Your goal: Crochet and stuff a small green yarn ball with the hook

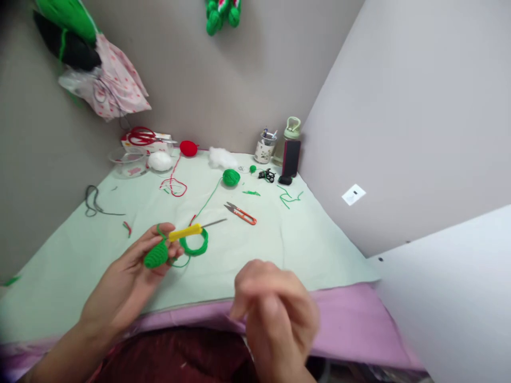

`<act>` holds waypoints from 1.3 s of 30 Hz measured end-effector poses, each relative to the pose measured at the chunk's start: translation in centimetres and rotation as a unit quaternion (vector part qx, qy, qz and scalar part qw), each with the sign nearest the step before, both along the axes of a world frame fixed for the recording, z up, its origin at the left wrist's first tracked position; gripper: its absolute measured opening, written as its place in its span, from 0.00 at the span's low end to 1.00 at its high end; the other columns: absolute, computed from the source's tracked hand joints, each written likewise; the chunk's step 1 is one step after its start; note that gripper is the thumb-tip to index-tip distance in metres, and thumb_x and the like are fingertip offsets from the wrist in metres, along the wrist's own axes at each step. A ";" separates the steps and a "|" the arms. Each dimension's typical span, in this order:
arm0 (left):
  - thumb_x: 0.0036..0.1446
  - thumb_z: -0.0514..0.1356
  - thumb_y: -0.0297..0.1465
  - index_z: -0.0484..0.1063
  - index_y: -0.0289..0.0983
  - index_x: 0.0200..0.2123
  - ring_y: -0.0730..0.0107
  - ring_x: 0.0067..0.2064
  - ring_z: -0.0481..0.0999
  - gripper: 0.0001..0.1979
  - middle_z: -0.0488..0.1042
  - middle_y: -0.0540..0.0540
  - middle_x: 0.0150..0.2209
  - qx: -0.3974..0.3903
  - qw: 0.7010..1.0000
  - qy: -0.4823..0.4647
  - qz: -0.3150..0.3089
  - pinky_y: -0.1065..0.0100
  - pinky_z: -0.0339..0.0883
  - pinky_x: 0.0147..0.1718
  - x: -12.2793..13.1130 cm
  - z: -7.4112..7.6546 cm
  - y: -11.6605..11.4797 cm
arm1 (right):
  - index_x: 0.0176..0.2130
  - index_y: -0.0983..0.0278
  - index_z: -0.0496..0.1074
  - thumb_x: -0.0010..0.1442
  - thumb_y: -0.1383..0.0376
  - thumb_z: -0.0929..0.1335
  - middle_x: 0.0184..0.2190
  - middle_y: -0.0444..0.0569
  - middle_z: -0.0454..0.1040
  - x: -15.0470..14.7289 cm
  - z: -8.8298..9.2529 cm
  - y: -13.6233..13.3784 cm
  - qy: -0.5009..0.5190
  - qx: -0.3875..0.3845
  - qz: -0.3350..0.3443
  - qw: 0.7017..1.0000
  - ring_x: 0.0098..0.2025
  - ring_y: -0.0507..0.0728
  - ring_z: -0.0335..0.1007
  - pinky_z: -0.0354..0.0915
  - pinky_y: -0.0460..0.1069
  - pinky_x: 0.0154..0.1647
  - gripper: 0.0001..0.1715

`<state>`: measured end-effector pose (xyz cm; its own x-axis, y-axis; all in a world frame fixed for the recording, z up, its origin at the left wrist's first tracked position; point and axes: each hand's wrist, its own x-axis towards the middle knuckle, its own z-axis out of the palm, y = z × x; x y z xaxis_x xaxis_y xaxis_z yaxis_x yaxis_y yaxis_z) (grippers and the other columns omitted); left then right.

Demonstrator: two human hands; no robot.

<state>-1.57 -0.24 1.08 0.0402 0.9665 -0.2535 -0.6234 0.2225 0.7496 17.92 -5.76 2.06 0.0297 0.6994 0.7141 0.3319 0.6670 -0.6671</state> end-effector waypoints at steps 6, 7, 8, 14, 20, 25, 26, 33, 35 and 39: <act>0.64 0.68 0.35 0.86 0.42 0.40 0.70 0.40 0.72 0.07 0.75 0.49 0.36 0.065 0.988 0.059 -0.125 0.70 0.66 0.44 1.4 -0.4 -0.5 | 0.50 0.58 0.80 0.67 0.59 0.74 0.34 0.45 0.78 -1.4 -3.5 3.6 0.167 -0.162 0.106 0.967 0.34 0.55 0.75 0.72 0.49 0.34 0.12; 0.66 0.66 0.35 0.86 0.43 0.42 0.69 0.41 0.72 0.07 0.75 0.49 0.36 0.085 0.983 0.083 -0.140 0.69 0.65 0.45 1.4 -0.5 -0.5 | 0.49 0.57 0.81 0.68 0.59 0.74 0.35 0.46 0.79 -1.4 -3.6 3.7 0.164 -0.158 0.124 0.966 0.35 0.55 0.76 0.73 0.49 0.36 0.11; 0.67 0.65 0.36 0.86 0.44 0.43 0.68 0.42 0.72 0.08 0.75 0.49 0.35 0.105 0.978 0.101 -0.152 0.68 0.65 0.47 1.4 -0.6 -0.4 | 0.47 0.57 0.82 0.69 0.59 0.73 0.36 0.47 0.79 -1.5 -3.6 3.8 0.165 -0.147 0.132 0.966 0.36 0.55 0.76 0.73 0.49 0.37 0.09; 0.62 0.71 0.39 0.80 0.46 0.56 0.59 0.49 0.77 0.19 0.79 0.46 0.43 0.149 0.962 0.067 -0.216 0.58 0.69 0.54 0.8 -0.8 0.2 | 0.50 0.54 0.84 0.72 0.61 0.70 0.37 0.47 0.80 -1.6 -3.9 4.5 0.232 -0.128 0.143 0.954 0.36 0.53 0.78 0.74 0.50 0.39 0.12; 0.59 0.74 0.35 0.79 0.46 0.57 0.67 0.46 0.76 0.22 0.78 0.48 0.41 0.146 0.962 0.092 -0.213 0.64 0.71 0.50 0.8 -1.8 0.1 | 0.44 0.55 0.85 0.69 0.60 0.74 0.34 0.45 0.79 -1.0 -4.2 4.4 0.255 -0.175 0.149 0.939 0.33 0.52 0.76 0.73 0.48 0.35 0.06; 0.58 0.75 0.34 0.80 0.48 0.56 0.69 0.46 0.75 0.23 0.77 0.49 0.41 0.162 0.958 0.103 -0.214 0.68 0.71 0.49 1.0 -1.9 0.3 | 0.45 0.53 0.85 0.68 0.63 0.74 0.39 0.46 0.80 -0.7 -4.1 4.2 0.206 -0.164 0.134 0.955 0.39 0.53 0.76 0.73 0.48 0.40 0.08; 0.58 0.76 0.33 0.80 0.47 0.56 0.69 0.46 0.75 0.23 0.78 0.49 0.42 0.165 0.958 0.104 -0.211 0.68 0.71 0.49 1.1 -1.8 0.3 | 0.46 0.53 0.86 0.69 0.64 0.74 0.40 0.47 0.81 -0.7 -4.2 4.2 0.195 -0.153 0.134 0.959 0.42 0.54 0.77 0.73 0.49 0.43 0.08; 0.57 0.76 0.33 0.80 0.47 0.55 0.68 0.48 0.76 0.22 0.78 0.50 0.43 0.177 0.953 0.135 -0.206 0.65 0.69 0.52 1.3 -1.8 0.5 | 0.43 0.54 0.86 0.69 0.63 0.74 0.39 0.46 0.84 -0.9 -4.2 4.6 0.260 -0.152 0.159 0.940 0.39 0.53 0.77 0.72 0.49 0.42 0.07; 0.59 0.75 0.35 0.80 0.47 0.56 0.68 0.46 0.76 0.21 0.76 0.50 0.40 0.182 0.951 0.157 -0.194 0.65 0.68 0.51 1.3 -1.8 0.5 | 0.41 0.55 0.86 0.67 0.61 0.75 0.36 0.45 0.83 -1.0 -4.1 4.8 0.303 -0.166 0.159 0.925 0.34 0.51 0.74 0.71 0.47 0.38 0.05; 0.62 0.72 0.36 0.80 0.46 0.56 0.69 0.44 0.74 0.18 0.74 0.51 0.39 0.194 0.944 0.195 -0.182 0.65 0.67 0.49 1.3 -1.5 0.6 | 0.39 0.57 0.86 0.65 0.60 0.76 0.34 0.44 0.82 -1.2 -3.9 5.1 0.352 -0.182 0.163 0.904 0.30 0.50 0.73 0.70 0.47 0.36 0.05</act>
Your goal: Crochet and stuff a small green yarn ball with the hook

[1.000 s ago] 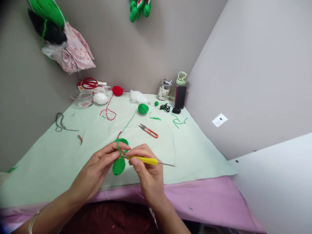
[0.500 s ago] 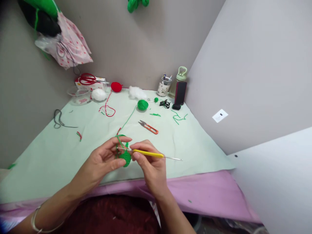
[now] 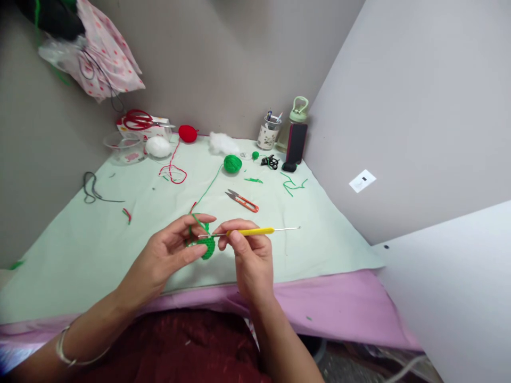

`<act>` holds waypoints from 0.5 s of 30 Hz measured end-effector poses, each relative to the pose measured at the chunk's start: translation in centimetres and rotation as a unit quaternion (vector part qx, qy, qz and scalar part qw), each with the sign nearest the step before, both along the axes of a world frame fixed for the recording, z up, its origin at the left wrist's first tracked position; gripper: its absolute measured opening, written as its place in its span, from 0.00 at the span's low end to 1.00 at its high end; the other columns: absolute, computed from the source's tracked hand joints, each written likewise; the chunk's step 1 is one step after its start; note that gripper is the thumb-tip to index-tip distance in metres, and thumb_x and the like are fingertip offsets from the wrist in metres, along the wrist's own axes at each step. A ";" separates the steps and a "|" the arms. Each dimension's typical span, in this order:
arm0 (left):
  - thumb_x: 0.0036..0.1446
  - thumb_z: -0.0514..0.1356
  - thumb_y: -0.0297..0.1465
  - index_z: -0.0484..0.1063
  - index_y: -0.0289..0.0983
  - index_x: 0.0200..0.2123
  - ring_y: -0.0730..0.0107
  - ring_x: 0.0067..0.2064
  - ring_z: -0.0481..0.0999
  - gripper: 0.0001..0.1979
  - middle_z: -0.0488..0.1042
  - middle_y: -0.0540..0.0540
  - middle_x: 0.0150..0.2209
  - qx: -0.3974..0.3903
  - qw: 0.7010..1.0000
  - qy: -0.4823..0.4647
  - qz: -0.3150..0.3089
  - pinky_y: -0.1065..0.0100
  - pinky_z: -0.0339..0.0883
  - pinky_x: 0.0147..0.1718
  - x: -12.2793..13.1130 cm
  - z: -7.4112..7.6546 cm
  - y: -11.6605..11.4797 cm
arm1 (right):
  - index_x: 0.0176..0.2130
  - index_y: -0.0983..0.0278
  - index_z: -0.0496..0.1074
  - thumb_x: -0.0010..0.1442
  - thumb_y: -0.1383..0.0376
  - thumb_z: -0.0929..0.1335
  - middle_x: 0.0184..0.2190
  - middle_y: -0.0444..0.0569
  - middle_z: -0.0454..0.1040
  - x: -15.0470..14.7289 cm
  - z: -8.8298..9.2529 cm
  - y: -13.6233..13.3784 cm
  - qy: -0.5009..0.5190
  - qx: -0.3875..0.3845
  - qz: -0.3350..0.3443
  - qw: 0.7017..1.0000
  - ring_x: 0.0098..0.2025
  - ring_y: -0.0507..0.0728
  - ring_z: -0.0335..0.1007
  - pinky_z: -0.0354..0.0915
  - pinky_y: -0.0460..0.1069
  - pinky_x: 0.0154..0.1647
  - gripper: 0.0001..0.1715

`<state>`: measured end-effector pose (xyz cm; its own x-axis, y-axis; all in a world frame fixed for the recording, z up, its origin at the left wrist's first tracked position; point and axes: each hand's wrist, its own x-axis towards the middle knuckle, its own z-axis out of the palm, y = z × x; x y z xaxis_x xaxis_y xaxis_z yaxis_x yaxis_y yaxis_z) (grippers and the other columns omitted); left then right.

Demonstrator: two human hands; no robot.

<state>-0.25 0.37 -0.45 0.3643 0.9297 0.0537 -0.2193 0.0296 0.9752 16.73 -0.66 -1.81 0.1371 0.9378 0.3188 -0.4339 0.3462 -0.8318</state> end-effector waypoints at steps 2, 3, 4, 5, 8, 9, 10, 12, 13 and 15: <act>0.62 0.72 0.35 0.80 0.46 0.55 0.69 0.44 0.74 0.18 0.73 0.51 0.39 0.009 1.000 0.008 0.007 0.65 0.66 0.49 0.0 0.1 0.0 | 0.39 0.58 0.85 0.66 0.60 0.75 0.33 0.44 0.82 0.0 0.1 0.0 0.002 0.000 -0.003 1.000 0.30 0.50 0.73 0.71 0.47 0.36 0.06; 0.62 0.72 0.35 0.80 0.45 0.55 0.69 0.44 0.73 0.17 0.74 0.51 0.39 0.011 1.000 0.008 0.011 0.65 0.66 0.49 0.0 0.2 0.0 | 0.38 0.58 0.85 0.67 0.60 0.74 0.33 0.45 0.82 0.0 0.1 0.0 -0.002 0.003 -0.005 1.000 0.30 0.50 0.73 0.71 0.47 0.36 0.07; 0.62 0.72 0.35 0.80 0.45 0.54 0.69 0.44 0.73 0.17 0.74 0.51 0.39 0.012 1.000 0.006 0.013 0.65 0.66 0.49 0.0 0.2 0.0 | 0.38 0.58 0.85 0.69 0.59 0.74 0.34 0.45 0.82 0.1 0.1 0.0 -0.010 0.008 -0.006 1.000 0.30 0.50 0.73 0.71 0.47 0.36 0.08; 0.62 0.72 0.34 0.80 0.45 0.54 0.69 0.44 0.73 0.17 0.74 0.51 0.39 0.011 1.000 0.003 0.014 0.65 0.66 0.49 0.0 0.2 0.0 | 0.39 0.59 0.85 0.70 0.59 0.73 0.34 0.45 0.82 0.1 0.1 -0.1 -0.018 0.014 -0.007 1.000 0.30 0.50 0.73 0.71 0.47 0.36 0.09; 0.62 0.72 0.33 0.80 0.45 0.54 0.68 0.44 0.73 0.17 0.74 0.50 0.39 0.011 1.000 0.000 0.021 0.64 0.66 0.49 0.0 0.0 0.0 | 0.40 0.59 0.83 0.73 0.60 0.70 0.35 0.45 0.82 0.3 0.1 -0.1 -0.042 0.029 -0.005 0.999 0.31 0.50 0.74 0.72 0.48 0.37 0.12; 0.61 0.72 0.33 0.80 0.45 0.54 0.68 0.45 0.73 0.17 0.74 0.50 0.39 0.012 1.000 0.001 0.023 0.64 0.66 0.49 0.0 0.0 0.0 | 0.40 0.59 0.82 0.74 0.60 0.69 0.35 0.45 0.82 0.4 0.1 -0.2 -0.050 0.032 -0.004 0.998 0.31 0.50 0.75 0.72 0.48 0.37 0.13; 0.61 0.72 0.33 0.80 0.45 0.54 0.67 0.45 0.73 0.17 0.75 0.49 0.40 0.013 1.000 0.002 0.026 0.64 0.67 0.49 0.0 -0.1 0.0 | 0.40 0.58 0.82 0.74 0.60 0.68 0.36 0.45 0.81 0.5 0.1 -0.2 -0.057 0.035 -0.002 0.998 0.31 0.50 0.75 0.73 0.49 0.37 0.13; 0.61 0.72 0.33 0.80 0.45 0.54 0.67 0.46 0.73 0.17 0.75 0.49 0.40 0.016 0.999 0.008 0.029 0.64 0.67 0.50 -0.1 -0.1 0.0 | 0.41 0.58 0.81 0.75 0.61 0.67 0.37 0.45 0.81 0.6 0.0 -0.3 -0.080 0.048 -0.002 0.996 0.32 0.51 0.76 0.73 0.49 0.37 0.13; 0.62 0.71 0.32 0.80 0.46 0.54 0.67 0.46 0.73 0.17 0.75 0.50 0.40 0.020 0.999 0.014 0.030 0.64 0.67 0.50 -0.1 -0.1 -0.1 | 0.42 0.58 0.81 0.76 0.62 0.66 0.37 0.45 0.81 0.6 0.0 -0.4 -0.098 0.059 -0.010 0.993 0.33 0.51 0.76 0.73 0.50 0.37 0.13; 0.62 0.71 0.31 0.80 0.46 0.54 0.67 0.46 0.73 0.17 0.75 0.50 0.39 0.035 0.998 0.032 0.039 0.64 0.67 0.50 -0.1 0.0 -0.2 | 0.44 0.58 0.80 0.76 0.65 0.65 0.39 0.45 0.81 0.7 0.0 -0.7 -0.154 0.093 -0.043 0.983 0.35 0.52 0.77 0.74 0.50 0.39 0.13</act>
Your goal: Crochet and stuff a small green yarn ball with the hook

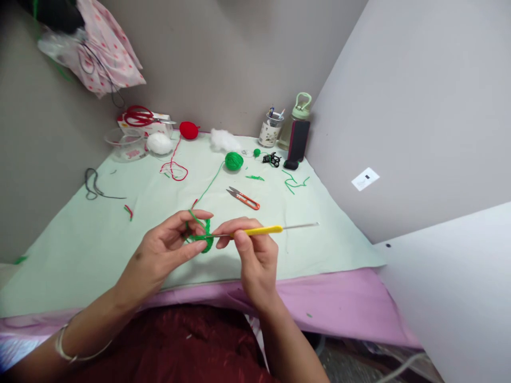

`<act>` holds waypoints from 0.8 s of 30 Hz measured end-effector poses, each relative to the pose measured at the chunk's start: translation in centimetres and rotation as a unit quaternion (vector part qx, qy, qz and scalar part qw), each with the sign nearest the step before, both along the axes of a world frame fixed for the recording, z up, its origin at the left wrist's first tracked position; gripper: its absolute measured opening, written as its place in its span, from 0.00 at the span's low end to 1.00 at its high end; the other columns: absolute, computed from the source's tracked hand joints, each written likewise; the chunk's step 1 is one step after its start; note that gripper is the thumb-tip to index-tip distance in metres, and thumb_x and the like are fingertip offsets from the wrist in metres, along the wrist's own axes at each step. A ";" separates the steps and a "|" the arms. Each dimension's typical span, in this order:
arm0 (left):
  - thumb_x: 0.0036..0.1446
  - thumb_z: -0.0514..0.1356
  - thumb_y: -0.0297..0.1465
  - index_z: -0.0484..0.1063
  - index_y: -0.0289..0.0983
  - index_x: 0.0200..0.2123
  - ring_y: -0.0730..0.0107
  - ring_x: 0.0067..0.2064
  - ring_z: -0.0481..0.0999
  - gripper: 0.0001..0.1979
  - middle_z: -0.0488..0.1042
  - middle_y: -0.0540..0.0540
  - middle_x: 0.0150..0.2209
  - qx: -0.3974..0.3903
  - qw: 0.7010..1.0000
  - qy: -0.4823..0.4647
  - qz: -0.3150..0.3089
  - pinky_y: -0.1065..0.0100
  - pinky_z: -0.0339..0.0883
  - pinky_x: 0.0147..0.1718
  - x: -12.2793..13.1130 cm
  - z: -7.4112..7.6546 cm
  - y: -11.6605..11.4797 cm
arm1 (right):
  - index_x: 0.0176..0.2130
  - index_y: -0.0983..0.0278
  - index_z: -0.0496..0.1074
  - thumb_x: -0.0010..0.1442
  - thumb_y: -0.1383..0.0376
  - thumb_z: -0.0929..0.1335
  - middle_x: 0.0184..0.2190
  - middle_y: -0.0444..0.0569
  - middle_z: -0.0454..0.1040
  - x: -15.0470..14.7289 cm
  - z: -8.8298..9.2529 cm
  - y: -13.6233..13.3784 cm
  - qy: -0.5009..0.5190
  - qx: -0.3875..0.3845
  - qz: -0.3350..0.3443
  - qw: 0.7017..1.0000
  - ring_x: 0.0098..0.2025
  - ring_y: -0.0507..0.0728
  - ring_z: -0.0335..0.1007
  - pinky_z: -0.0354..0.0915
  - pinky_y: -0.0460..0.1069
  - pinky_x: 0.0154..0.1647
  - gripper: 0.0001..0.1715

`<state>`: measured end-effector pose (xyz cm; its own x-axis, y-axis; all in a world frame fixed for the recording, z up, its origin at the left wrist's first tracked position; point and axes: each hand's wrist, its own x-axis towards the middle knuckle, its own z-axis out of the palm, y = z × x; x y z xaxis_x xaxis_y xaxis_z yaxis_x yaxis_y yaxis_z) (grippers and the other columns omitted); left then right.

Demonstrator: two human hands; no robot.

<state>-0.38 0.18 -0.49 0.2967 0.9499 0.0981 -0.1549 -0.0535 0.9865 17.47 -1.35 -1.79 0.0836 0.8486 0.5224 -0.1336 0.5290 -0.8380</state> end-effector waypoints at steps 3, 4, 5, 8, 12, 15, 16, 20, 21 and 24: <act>0.62 0.70 0.29 0.80 0.47 0.53 0.68 0.45 0.73 0.17 0.75 0.51 0.39 0.033 0.998 0.040 0.037 0.63 0.67 0.52 0.1 0.1 -0.2 | 0.49 0.59 0.79 0.75 0.70 0.64 0.40 0.48 0.82 0.2 0.1 -0.4 -0.121 0.096 -0.061 0.986 0.41 0.55 0.79 0.75 0.53 0.43 0.14; 0.61 0.70 0.28 0.80 0.47 0.53 0.68 0.45 0.73 0.17 0.75 0.51 0.38 0.044 0.996 0.050 0.052 0.63 0.66 0.53 0.2 0.1 -0.3 | 0.50 0.59 0.78 0.74 0.71 0.64 0.40 0.48 0.82 0.2 0.1 -0.5 -0.162 0.130 -0.076 0.975 0.43 0.56 0.80 0.76 0.53 0.44 0.14; 0.60 0.70 0.28 0.81 0.47 0.53 0.68 0.45 0.73 0.18 0.75 0.52 0.38 0.052 0.995 0.055 0.065 0.62 0.66 0.53 0.3 0.1 -0.3 | 0.52 0.59 0.78 0.74 0.71 0.64 0.40 0.49 0.82 0.2 0.1 -0.6 -0.201 0.161 -0.090 0.962 0.44 0.57 0.80 0.77 0.53 0.44 0.15; 0.57 0.73 0.29 0.80 0.47 0.58 0.69 0.40 0.72 0.25 0.74 0.52 0.36 0.018 0.998 0.024 0.062 0.63 0.66 0.50 0.5 0.0 -0.3 | 0.53 0.60 0.78 0.72 0.72 0.66 0.42 0.51 0.82 0.0 -0.4 -0.8 -0.326 0.240 -0.162 0.900 0.44 0.57 0.81 0.78 0.52 0.42 0.16; 0.54 0.77 0.36 0.79 0.46 0.61 0.76 0.32 0.65 0.31 0.73 0.52 0.36 -0.161 0.978 -0.126 -0.044 0.69 0.62 0.34 0.8 0.0 -0.1 | 0.54 0.56 0.81 0.67 0.75 0.71 0.46 0.51 0.82 -0.5 -1.3 -0.9 -0.365 0.294 -0.255 0.846 0.47 0.58 0.81 0.78 0.52 0.42 0.20; 0.54 0.77 0.36 0.83 0.40 0.56 0.79 0.27 0.55 0.26 0.66 0.53 0.29 -0.243 0.945 -0.203 -0.082 0.71 0.54 0.27 0.8 0.3 0.2 | 0.52 0.52 0.82 0.72 0.69 0.68 0.40 0.49 0.82 -0.7 -0.9 -0.9 -0.222 0.178 -0.211 0.935 0.41 0.59 0.80 0.77 0.55 0.38 0.16; 0.54 0.76 0.35 0.84 0.39 0.55 0.79 0.27 0.54 0.24 0.66 0.53 0.29 -0.245 0.943 -0.211 -0.077 0.71 0.54 0.27 0.7 0.5 0.2 | 0.50 0.53 0.82 0.73 0.67 0.67 0.37 0.49 0.82 -0.7 -0.6 -0.9 -0.158 0.128 -0.188 0.961 0.38 0.59 0.78 0.75 0.55 0.36 0.14; 0.56 0.75 0.33 0.85 0.43 0.53 0.72 0.37 0.68 0.20 0.74 0.49 0.37 -0.183 0.963 -0.184 -0.067 0.70 0.64 0.39 0.5 0.7 0.2 | 0.41 0.56 0.83 0.73 0.62 0.69 0.34 0.48 0.81 -0.8 0.5 -0.3 0.015 0.012 -0.080 0.997 0.32 0.56 0.75 0.72 0.54 0.33 0.11; 0.57 0.74 0.34 0.85 0.44 0.53 0.69 0.41 0.71 0.19 0.76 0.48 0.39 -0.161 0.970 -0.171 -0.069 0.68 0.66 0.44 0.4 0.6 0.2 | 0.42 0.55 0.84 0.73 0.62 0.69 0.36 0.48 0.82 -0.9 0.6 -0.1 0.018 0.005 -0.057 0.998 0.35 0.56 0.77 0.73 0.53 0.35 0.11; 0.61 0.72 0.35 0.84 0.47 0.55 0.67 0.45 0.72 0.18 0.79 0.48 0.42 -0.108 0.986 -0.120 -0.049 0.65 0.66 0.50 0.4 0.1 -0.2 | 0.47 0.52 0.84 0.73 0.65 0.69 0.41 0.48 0.85 -1.2 0.3 0.0 -0.031 0.016 -0.040 0.999 0.44 0.59 0.80 0.75 0.54 0.41 0.12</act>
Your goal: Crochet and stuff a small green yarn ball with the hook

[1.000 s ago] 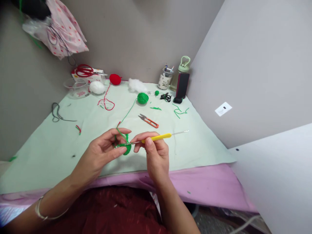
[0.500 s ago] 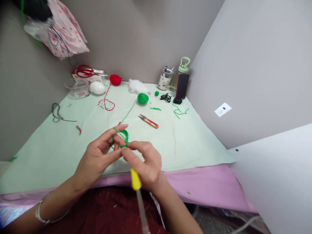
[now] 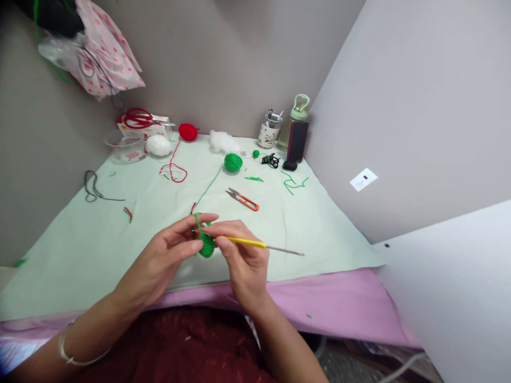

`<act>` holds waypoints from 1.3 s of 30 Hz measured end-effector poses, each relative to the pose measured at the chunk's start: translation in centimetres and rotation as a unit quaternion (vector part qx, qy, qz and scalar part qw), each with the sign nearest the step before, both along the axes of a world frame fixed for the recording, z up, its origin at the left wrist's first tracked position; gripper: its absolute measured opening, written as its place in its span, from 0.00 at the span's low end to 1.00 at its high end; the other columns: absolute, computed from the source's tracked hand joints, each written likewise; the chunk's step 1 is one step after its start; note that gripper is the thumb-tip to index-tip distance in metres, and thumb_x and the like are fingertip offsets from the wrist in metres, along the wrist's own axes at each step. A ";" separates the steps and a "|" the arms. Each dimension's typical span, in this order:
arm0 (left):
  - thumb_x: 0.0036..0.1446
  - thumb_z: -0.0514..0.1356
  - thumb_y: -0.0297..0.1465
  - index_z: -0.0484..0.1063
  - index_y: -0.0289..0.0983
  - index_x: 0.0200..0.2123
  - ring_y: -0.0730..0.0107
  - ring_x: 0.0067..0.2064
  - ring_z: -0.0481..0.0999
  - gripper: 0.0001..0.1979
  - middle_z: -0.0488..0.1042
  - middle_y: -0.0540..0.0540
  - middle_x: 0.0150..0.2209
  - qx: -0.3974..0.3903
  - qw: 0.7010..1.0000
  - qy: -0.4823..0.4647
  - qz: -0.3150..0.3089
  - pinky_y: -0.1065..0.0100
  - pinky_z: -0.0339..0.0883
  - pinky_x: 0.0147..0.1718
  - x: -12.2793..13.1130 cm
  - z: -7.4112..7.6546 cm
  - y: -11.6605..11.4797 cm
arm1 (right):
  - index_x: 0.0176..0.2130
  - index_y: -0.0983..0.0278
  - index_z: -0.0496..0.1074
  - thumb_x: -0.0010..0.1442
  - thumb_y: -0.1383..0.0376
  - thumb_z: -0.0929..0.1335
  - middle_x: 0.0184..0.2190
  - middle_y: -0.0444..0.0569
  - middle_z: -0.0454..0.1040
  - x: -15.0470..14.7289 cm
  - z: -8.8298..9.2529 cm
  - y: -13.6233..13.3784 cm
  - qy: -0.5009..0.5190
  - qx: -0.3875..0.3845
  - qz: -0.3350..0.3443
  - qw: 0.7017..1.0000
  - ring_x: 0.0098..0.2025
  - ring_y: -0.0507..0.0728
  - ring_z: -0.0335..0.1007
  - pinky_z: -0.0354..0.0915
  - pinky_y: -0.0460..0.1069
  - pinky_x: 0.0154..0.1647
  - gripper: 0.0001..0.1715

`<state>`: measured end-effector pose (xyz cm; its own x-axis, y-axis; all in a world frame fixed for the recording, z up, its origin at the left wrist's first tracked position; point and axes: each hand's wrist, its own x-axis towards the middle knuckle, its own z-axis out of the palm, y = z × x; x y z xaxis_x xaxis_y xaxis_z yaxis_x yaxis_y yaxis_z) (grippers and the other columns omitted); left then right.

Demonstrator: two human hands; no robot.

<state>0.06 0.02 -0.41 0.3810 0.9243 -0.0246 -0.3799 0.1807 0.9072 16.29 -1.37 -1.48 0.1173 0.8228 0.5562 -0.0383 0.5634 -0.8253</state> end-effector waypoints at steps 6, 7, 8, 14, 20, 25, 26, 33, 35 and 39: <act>0.57 0.75 0.35 0.82 0.47 0.57 0.70 0.45 0.74 0.24 0.79 0.50 0.39 -0.058 0.997 -0.036 0.026 0.68 0.67 0.50 0.8 -0.2 -0.1 | 0.59 0.46 0.80 0.67 0.73 0.72 0.49 0.50 0.83 -0.3 -1.8 -0.7 -0.195 0.135 -0.128 0.963 0.48 0.61 0.80 0.76 0.57 0.44 0.28; 0.56 0.75 0.35 0.84 0.45 0.55 0.70 0.44 0.74 0.23 0.79 0.49 0.40 -0.091 0.994 -0.062 0.004 0.69 0.68 0.49 0.8 -0.1 0.0 | 0.59 0.46 0.80 0.66 0.72 0.73 0.49 0.51 0.83 -0.2 -1.9 -0.7 -0.210 0.153 -0.137 0.956 0.48 0.61 0.80 0.77 0.57 0.44 0.28; 0.55 0.76 0.36 0.85 0.43 0.53 0.70 0.43 0.74 0.21 0.79 0.48 0.40 -0.120 0.989 -0.084 -0.016 0.70 0.68 0.48 0.8 0.0 0.2 | 0.58 0.46 0.81 0.67 0.72 0.73 0.48 0.50 0.83 -0.1 -1.8 -0.7 -0.202 0.149 -0.140 0.958 0.47 0.61 0.80 0.77 0.57 0.43 0.27; 0.56 0.74 0.33 0.87 0.40 0.50 0.72 0.40 0.72 0.17 0.78 0.47 0.39 -0.134 0.985 -0.102 -0.040 0.70 0.68 0.45 0.2 0.2 0.8 | 0.39 0.57 0.84 0.71 0.62 0.71 0.32 0.47 0.80 0.5 -0.1 0.0 0.080 -0.027 -0.056 0.995 0.27 0.53 0.71 0.71 0.51 0.29 0.10; 0.63 0.70 0.33 0.81 0.47 0.59 0.63 0.49 0.76 0.21 0.81 0.47 0.43 0.002 0.999 -0.014 -0.051 0.61 0.67 0.55 -0.1 -0.3 0.2 | 0.42 0.55 0.85 0.71 0.60 0.72 0.39 0.48 0.84 0.3 -0.6 0.2 0.070 -0.056 0.034 0.995 0.41 0.56 0.78 0.73 0.51 0.39 0.08; 0.64 0.70 0.32 0.76 0.52 0.64 0.67 0.47 0.75 0.26 0.76 0.50 0.43 0.023 0.999 0.019 -0.041 0.65 0.67 0.52 -0.7 -0.4 0.2 | 0.38 0.57 0.83 0.70 0.58 0.73 0.34 0.46 0.83 0.1 -0.2 0.4 0.136 -0.089 0.053 0.985 0.29 0.52 0.71 0.67 0.47 0.28 0.09; 0.63 0.71 0.32 0.77 0.52 0.63 0.68 0.46 0.74 0.26 0.75 0.51 0.43 0.022 0.999 0.021 -0.035 0.66 0.67 0.50 -0.8 -0.3 0.2 | 0.37 0.58 0.83 0.69 0.58 0.73 0.34 0.46 0.82 0.1 0.0 0.5 0.147 -0.096 0.055 0.983 0.28 0.51 0.70 0.67 0.47 0.28 0.10; 0.59 0.73 0.31 0.79 0.46 0.61 0.69 0.42 0.72 0.26 0.73 0.50 0.40 0.037 0.998 0.044 -0.001 0.66 0.67 0.47 -0.6 0.4 0.1 | 0.38 0.59 0.79 0.73 0.56 0.69 0.34 0.48 0.84 0.8 0.5 0.4 0.105 -0.087 0.058 0.989 0.29 0.53 0.73 0.71 0.50 0.31 0.13; 0.59 0.73 0.31 0.78 0.44 0.61 0.68 0.43 0.72 0.26 0.73 0.50 0.39 0.051 0.997 0.061 0.008 0.64 0.67 0.50 -0.6 0.6 0.1 | 0.39 0.59 0.79 0.74 0.57 0.68 0.35 0.48 0.84 1.1 0.6 0.1 0.070 -0.069 0.051 0.994 0.31 0.54 0.74 0.72 0.51 0.32 0.13; 0.60 0.71 0.30 0.78 0.44 0.61 0.66 0.44 0.73 0.25 0.73 0.49 0.39 0.079 0.991 0.104 0.035 0.62 0.67 0.53 -0.5 0.9 -0.1 | 0.45 0.56 0.80 0.75 0.64 0.65 0.38 0.48 0.84 1.4 0.6 -0.7 -0.053 0.013 -0.005 0.998 0.36 0.56 0.78 0.74 0.53 0.37 0.13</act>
<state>-0.45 -0.13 0.45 0.3180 0.9467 0.0504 -0.1875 0.0107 0.9822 17.64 -2.06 -0.90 0.0637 0.8066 0.5877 0.0546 0.5852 -0.8091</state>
